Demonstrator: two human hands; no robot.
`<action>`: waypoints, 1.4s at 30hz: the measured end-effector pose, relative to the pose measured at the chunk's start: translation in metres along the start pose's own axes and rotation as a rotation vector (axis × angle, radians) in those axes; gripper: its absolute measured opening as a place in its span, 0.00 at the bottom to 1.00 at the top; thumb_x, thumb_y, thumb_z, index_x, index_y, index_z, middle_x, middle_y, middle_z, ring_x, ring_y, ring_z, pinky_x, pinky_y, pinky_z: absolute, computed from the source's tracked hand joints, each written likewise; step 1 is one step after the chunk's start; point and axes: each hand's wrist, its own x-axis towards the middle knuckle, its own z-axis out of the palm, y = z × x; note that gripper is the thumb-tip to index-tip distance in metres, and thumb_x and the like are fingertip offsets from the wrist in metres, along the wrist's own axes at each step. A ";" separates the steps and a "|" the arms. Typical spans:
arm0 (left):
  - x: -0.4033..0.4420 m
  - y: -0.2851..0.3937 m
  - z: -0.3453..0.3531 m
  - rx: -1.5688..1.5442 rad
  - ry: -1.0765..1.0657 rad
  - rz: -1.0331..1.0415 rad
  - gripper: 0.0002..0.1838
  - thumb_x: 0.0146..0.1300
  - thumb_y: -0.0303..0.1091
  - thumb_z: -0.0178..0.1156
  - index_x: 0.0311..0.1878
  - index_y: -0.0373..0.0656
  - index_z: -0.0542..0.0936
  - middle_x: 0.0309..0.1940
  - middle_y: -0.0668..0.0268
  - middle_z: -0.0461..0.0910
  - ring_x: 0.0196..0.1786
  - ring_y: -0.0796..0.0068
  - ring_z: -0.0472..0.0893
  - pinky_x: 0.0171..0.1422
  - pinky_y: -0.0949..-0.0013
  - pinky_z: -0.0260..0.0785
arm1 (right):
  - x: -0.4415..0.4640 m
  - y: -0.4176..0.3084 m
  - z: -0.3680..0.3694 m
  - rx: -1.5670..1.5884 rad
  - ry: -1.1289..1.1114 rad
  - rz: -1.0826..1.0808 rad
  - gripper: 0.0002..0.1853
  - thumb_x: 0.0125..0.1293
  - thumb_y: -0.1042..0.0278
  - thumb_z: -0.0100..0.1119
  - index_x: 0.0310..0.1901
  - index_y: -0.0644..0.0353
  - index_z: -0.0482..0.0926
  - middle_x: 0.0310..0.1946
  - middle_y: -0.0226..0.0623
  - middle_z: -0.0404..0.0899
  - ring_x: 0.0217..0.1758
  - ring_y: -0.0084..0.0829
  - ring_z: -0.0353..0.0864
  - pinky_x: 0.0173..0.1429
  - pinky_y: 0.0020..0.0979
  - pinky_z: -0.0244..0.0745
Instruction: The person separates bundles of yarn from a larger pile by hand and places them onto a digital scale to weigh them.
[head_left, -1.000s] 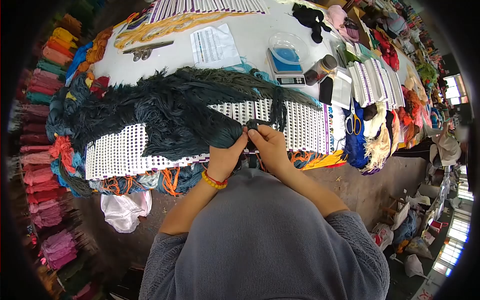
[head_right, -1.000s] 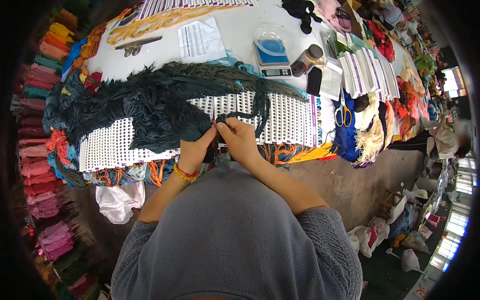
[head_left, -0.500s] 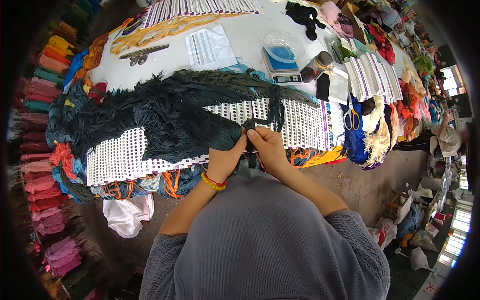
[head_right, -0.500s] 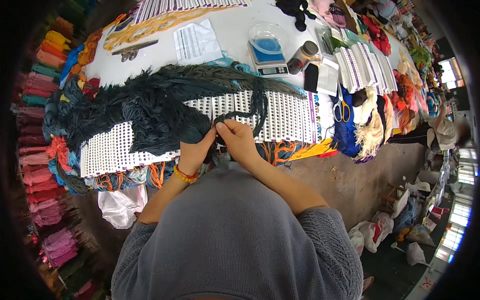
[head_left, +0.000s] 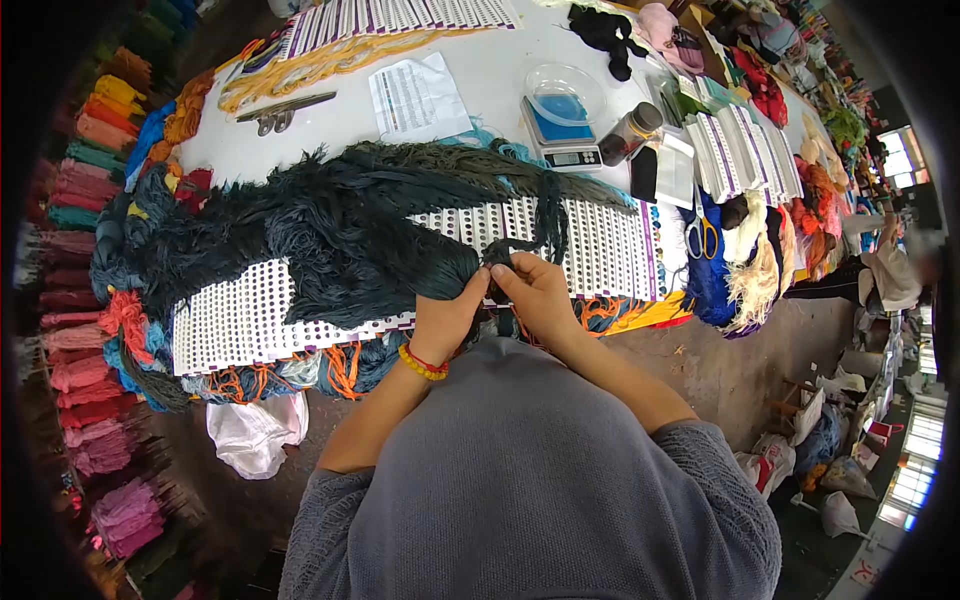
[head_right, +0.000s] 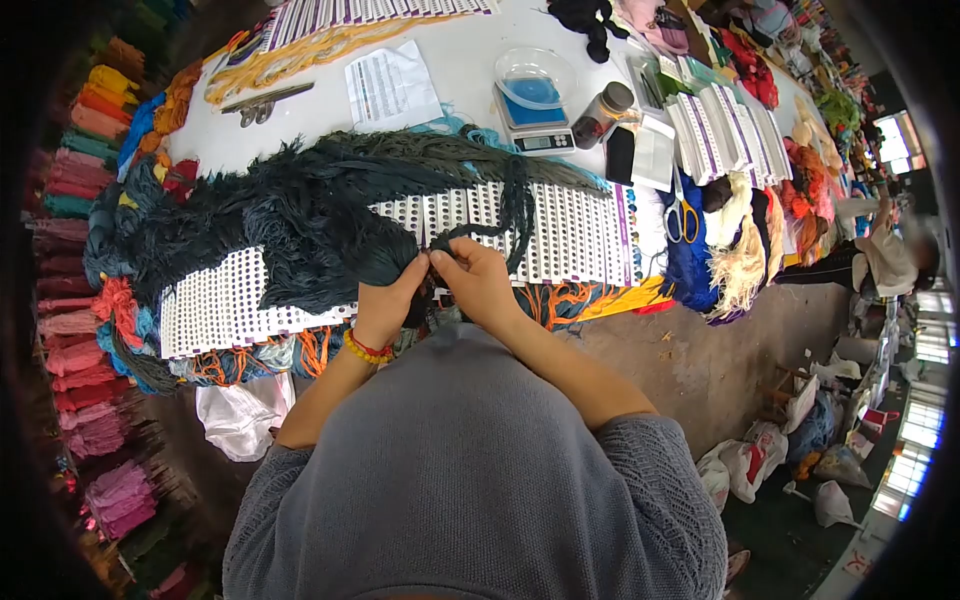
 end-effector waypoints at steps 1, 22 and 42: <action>0.000 0.000 0.000 -0.009 -0.001 -0.013 0.04 0.57 0.25 0.56 0.31 0.35 0.78 0.27 0.70 0.78 0.30 0.83 0.74 0.35 0.78 0.66 | 0.000 -0.004 0.001 0.000 0.001 0.000 0.11 0.62 0.69 0.52 0.24 0.65 0.70 0.18 0.24 0.69 0.22 0.12 0.61 0.25 0.19 0.58; 0.062 0.066 -0.169 -0.811 -0.100 -0.148 0.09 0.65 0.35 0.47 0.29 0.43 0.68 0.16 0.76 0.56 0.19 0.85 0.57 0.30 0.79 0.59 | 0.058 -0.079 -0.203 0.436 0.364 -0.139 0.04 0.52 0.75 0.49 0.29 0.64 0.72 0.35 0.39 0.78 0.12 0.12 0.54 0.15 0.15 0.49; 0.093 0.189 -0.339 -0.237 0.318 -0.011 0.04 0.58 0.28 0.56 0.28 0.43 0.72 0.18 0.71 0.67 0.23 0.78 0.69 0.34 0.76 0.65 | 0.021 -0.137 -0.442 0.235 0.668 -0.368 0.09 0.64 0.69 0.48 0.37 0.66 0.73 0.28 0.34 0.75 0.27 0.23 0.74 0.32 0.18 0.72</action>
